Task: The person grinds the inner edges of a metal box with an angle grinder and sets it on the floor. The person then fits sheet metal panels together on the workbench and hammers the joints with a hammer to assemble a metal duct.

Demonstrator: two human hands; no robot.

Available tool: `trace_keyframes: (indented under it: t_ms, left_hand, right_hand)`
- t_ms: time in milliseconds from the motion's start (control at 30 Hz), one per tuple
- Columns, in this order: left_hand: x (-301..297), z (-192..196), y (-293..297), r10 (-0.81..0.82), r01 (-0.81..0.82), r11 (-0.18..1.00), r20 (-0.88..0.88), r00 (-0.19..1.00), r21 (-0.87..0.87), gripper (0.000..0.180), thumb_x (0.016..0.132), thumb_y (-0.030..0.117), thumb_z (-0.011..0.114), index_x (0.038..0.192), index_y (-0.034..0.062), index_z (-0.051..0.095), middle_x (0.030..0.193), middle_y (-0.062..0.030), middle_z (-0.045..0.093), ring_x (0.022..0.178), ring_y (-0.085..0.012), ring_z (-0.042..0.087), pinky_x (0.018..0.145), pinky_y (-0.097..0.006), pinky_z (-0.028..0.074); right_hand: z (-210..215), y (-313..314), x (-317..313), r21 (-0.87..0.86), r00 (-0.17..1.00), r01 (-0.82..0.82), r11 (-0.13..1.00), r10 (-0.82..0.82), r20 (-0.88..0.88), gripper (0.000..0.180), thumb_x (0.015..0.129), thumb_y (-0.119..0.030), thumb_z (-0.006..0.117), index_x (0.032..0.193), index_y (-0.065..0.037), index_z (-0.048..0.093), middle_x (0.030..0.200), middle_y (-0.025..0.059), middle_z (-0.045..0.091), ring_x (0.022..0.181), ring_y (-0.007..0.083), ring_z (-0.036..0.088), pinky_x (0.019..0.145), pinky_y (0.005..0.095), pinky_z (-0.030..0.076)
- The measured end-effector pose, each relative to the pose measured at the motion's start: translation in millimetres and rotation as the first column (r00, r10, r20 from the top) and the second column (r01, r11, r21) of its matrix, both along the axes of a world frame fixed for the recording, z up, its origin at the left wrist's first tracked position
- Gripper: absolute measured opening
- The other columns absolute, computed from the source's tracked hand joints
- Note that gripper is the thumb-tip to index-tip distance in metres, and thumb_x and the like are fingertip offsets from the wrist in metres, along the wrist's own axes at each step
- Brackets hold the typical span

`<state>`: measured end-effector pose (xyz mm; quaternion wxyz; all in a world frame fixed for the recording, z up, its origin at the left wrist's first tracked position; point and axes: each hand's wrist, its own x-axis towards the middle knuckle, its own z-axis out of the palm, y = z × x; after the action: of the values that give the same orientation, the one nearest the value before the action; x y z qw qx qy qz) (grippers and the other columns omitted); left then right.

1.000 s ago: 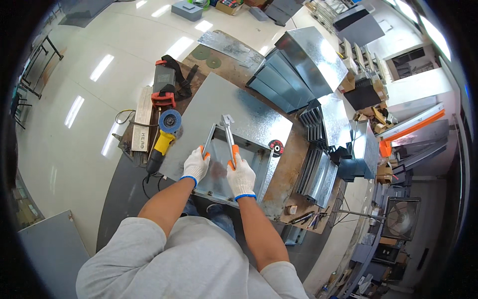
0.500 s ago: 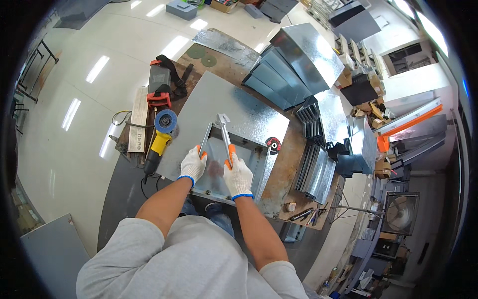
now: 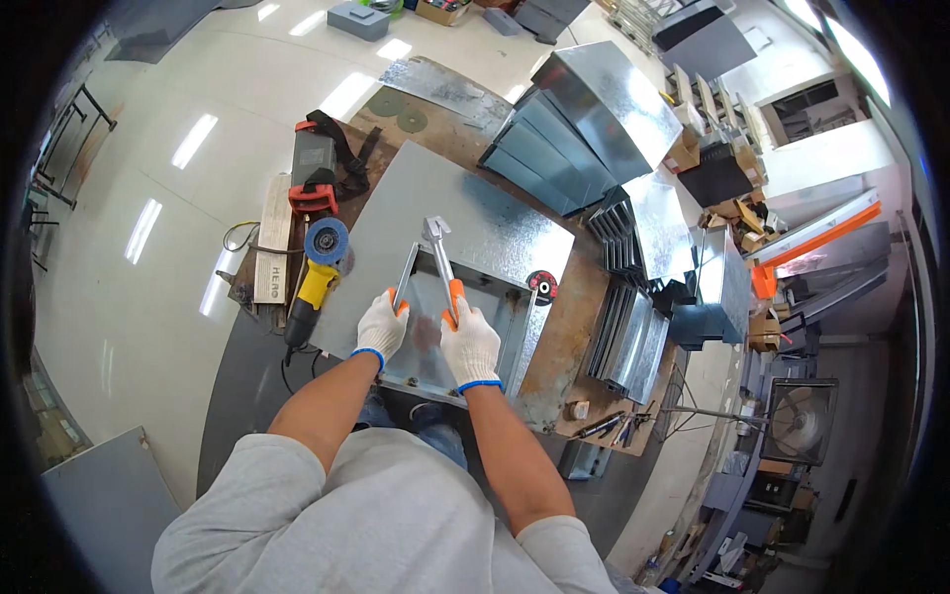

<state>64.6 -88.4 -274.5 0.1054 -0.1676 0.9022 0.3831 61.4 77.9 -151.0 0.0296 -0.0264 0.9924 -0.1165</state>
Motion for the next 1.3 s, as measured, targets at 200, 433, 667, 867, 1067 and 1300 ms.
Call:
trace_keyframes:
  t_ms: [200, 433, 667, 867, 1067, 1300]
  left_hand:
    - [-6.9, 4.6, 3.6, -0.004, 0.004, 1.000, 0.009, 1.000, 0.009, 0.050, 0.101, 0.035, 0.063, 0.139, 0.0033, 0.059, 0.125, -0.0207, 0.070, 0.108, -0.0422, 0.070, 0.093, -0.049, 0.057]
    - [-0.8, -4.1, 0.9, 0.044, -0.044, 0.999, -0.029, 0.999, 0.004, 0.052, 0.101, 0.034, 0.062, 0.143, 0.0032, 0.058, 0.125, -0.0214, 0.070, 0.109, -0.0435, 0.069, 0.094, -0.049, 0.056]
    - [-5.3, 2.6, 0.5, -0.008, 0.007, 0.999, 0.022, 1.000, 0.031, 0.052, 0.101, 0.034, 0.063, 0.143, 0.0030, 0.058, 0.129, -0.0218, 0.069, 0.111, -0.0425, 0.069, 0.095, -0.048, 0.055]
    - [-4.2, 4.5, 2.5, -0.003, 0.002, 0.999, 0.019, 1.000, 0.044, 0.051, 0.101, 0.033, 0.062, 0.142, 0.0027, 0.058, 0.128, -0.0218, 0.069, 0.110, -0.0420, 0.069, 0.095, -0.047, 0.055]
    - [-2.3, -14.4, 3.0, 0.043, -0.042, 0.999, -0.083, 0.996, 0.018, 0.043, 0.102, 0.031, 0.062, 0.137, 0.0063, 0.058, 0.118, -0.0207, 0.069, 0.102, -0.0430, 0.070, 0.089, -0.050, 0.056]
    - [-4.9, 3.1, 4.0, -0.008, 0.007, 0.999, 0.037, 0.999, 0.031, 0.051, 0.101, 0.033, 0.062, 0.142, 0.0020, 0.059, 0.129, -0.0210, 0.069, 0.111, -0.0415, 0.069, 0.096, -0.046, 0.055]
  right_hand:
    - [7.9, 18.9, 0.3, -0.031, 0.998, 0.068, 0.997, -0.067, 0.021, 0.046, 0.094, -0.027, 0.070, 0.140, -0.021, 0.066, 0.095, 0.0116, 0.072, 0.078, 0.0368, 0.069, 0.071, 0.0462, 0.054]
    - [24.1, 92.7, 23.1, 0.037, 0.954, 0.299, 0.954, -0.298, -0.015, 0.052, 0.093, -0.025, 0.072, 0.144, -0.027, 0.065, 0.096, 0.0108, 0.072, 0.080, 0.0362, 0.070, 0.073, 0.0466, 0.054]
    - [18.2, 167.8, 50.4, 0.113, 0.911, 0.413, 0.904, -0.409, -0.055, 0.054, 0.093, -0.023, 0.073, 0.146, -0.026, 0.064, 0.096, 0.0106, 0.071, 0.079, 0.0360, 0.070, 0.072, 0.0458, 0.054]
    - [14.2, 167.1, 46.3, 0.132, 0.921, 0.386, 0.913, -0.375, -0.101, 0.052, 0.093, -0.021, 0.073, 0.144, -0.024, 0.066, 0.095, 0.0106, 0.071, 0.079, 0.0359, 0.070, 0.072, 0.0459, 0.055]
    - [8.2, 160.6, 48.0, 0.184, 0.938, 0.346, 0.920, -0.337, -0.081, 0.049, 0.093, -0.021, 0.073, 0.141, -0.023, 0.067, 0.095, 0.0104, 0.071, 0.078, 0.0360, 0.070, 0.072, 0.0458, 0.055]
    - [-0.4, 160.9, 63.8, 0.095, 0.912, 0.398, 0.912, -0.382, -0.150, 0.050, 0.093, -0.021, 0.073, 0.142, -0.023, 0.066, 0.094, 0.0109, 0.071, 0.078, 0.0365, 0.070, 0.071, 0.0465, 0.055]
